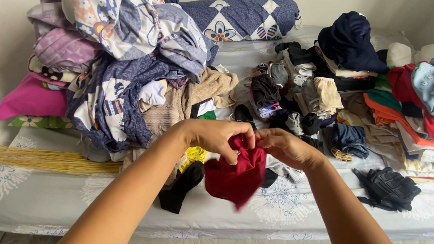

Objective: Folding laundry including underwear and bras on a bed.

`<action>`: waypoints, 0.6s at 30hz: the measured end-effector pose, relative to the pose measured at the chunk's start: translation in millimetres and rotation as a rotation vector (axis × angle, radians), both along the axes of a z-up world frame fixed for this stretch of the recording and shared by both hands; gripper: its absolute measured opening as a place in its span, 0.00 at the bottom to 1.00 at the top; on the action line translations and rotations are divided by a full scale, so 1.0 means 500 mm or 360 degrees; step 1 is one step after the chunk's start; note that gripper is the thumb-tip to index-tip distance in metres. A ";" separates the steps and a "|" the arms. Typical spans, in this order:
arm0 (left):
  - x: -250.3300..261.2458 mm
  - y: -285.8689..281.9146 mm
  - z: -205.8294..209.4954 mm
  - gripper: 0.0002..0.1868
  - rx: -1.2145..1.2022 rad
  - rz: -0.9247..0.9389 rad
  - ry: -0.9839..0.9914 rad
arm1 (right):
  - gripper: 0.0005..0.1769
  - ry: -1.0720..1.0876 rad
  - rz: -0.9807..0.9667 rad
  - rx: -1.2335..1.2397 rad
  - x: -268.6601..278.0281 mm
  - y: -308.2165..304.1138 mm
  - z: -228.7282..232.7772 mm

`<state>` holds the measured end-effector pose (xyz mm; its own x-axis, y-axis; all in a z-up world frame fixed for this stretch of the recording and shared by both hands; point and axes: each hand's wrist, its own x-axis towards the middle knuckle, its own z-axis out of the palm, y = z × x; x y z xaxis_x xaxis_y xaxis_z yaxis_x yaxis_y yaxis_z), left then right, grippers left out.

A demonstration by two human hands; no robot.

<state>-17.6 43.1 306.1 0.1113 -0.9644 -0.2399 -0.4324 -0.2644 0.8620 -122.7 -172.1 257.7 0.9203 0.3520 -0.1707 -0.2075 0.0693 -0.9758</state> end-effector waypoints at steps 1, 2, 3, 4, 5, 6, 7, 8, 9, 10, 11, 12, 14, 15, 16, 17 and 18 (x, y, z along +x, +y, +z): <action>0.005 0.000 -0.009 0.26 -0.0002 -0.0003 0.0001 | 0.19 0.0001 -0.0003 -0.0002 0.005 -0.028 -0.024; 0.010 0.000 -0.017 0.20 -0.0137 0.0143 0.0259 | 0.13 0.0008 -0.0041 0.0032 0.010 -0.055 -0.047; 0.016 -0.001 -0.025 0.15 -0.0273 0.0289 0.0516 | 0.08 0.0014 -0.0078 0.0067 0.015 -0.083 -0.070; 0.015 -0.003 -0.022 0.15 -0.0275 0.0286 0.0515 | 0.08 0.0013 -0.0081 0.0065 0.011 -0.104 -0.073; 0.014 -0.007 -0.020 0.13 -0.0320 0.0457 0.0257 | 0.05 0.0045 -0.0075 0.0144 0.005 -0.126 -0.077; 0.012 -0.011 -0.018 0.12 -0.0362 0.0626 -0.0002 | 0.07 0.0077 -0.0069 0.0223 0.000 -0.149 -0.081; 0.040 -0.010 -0.047 0.12 -0.0365 0.0622 0.0001 | 0.07 0.0078 -0.0074 0.0220 -0.011 -0.161 -0.069; 0.069 -0.009 -0.077 0.09 -0.0393 0.0771 -0.0199 | 0.07 0.0009 -0.0142 0.0297 -0.022 -0.173 -0.057; 0.096 -0.007 -0.106 0.06 -0.0418 0.0919 -0.0400 | 0.09 -0.0061 -0.0211 0.0375 -0.033 -0.184 -0.047; 0.115 0.001 -0.136 0.06 -0.0419 0.0916 -0.0397 | 0.09 -0.0060 -0.0215 0.0374 -0.048 -0.181 -0.027; 0.135 0.007 -0.164 0.06 -0.0654 0.1222 -0.0180 | 0.11 -0.0006 -0.0403 0.0353 -0.064 -0.179 -0.007; 0.155 0.011 -0.192 0.06 -0.0886 0.1522 0.0049 | 0.16 0.0048 -0.0590 0.0331 -0.080 -0.177 0.014; 0.175 0.006 -0.233 0.15 -0.1150 0.1516 0.0305 | 0.17 -0.0029 -0.0565 0.0352 -0.092 -0.175 0.016; 0.186 0.004 -0.254 0.25 -0.1410 0.1510 0.0559 | 0.18 -0.0106 -0.0525 0.0374 -0.096 -0.174 0.017; 0.164 0.006 -0.232 0.25 -0.1409 0.1503 0.0561 | 0.18 -0.0109 -0.0532 0.0373 -0.087 -0.189 -0.017; 0.144 0.010 -0.208 0.35 -0.1221 0.1334 0.0988 | 0.13 -0.0195 -0.0565 0.0321 -0.077 -0.202 -0.050; 0.124 0.014 -0.185 0.45 -0.1012 0.1152 0.1399 | 0.09 -0.0281 -0.0598 0.0268 -0.066 -0.216 -0.082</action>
<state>44.3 50.3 213.4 0.6904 -0.7230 -0.0245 0.4047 0.3579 0.8415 -155.9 -280.1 216.4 0.9995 -0.0032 0.0315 0.0312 0.2689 -0.9627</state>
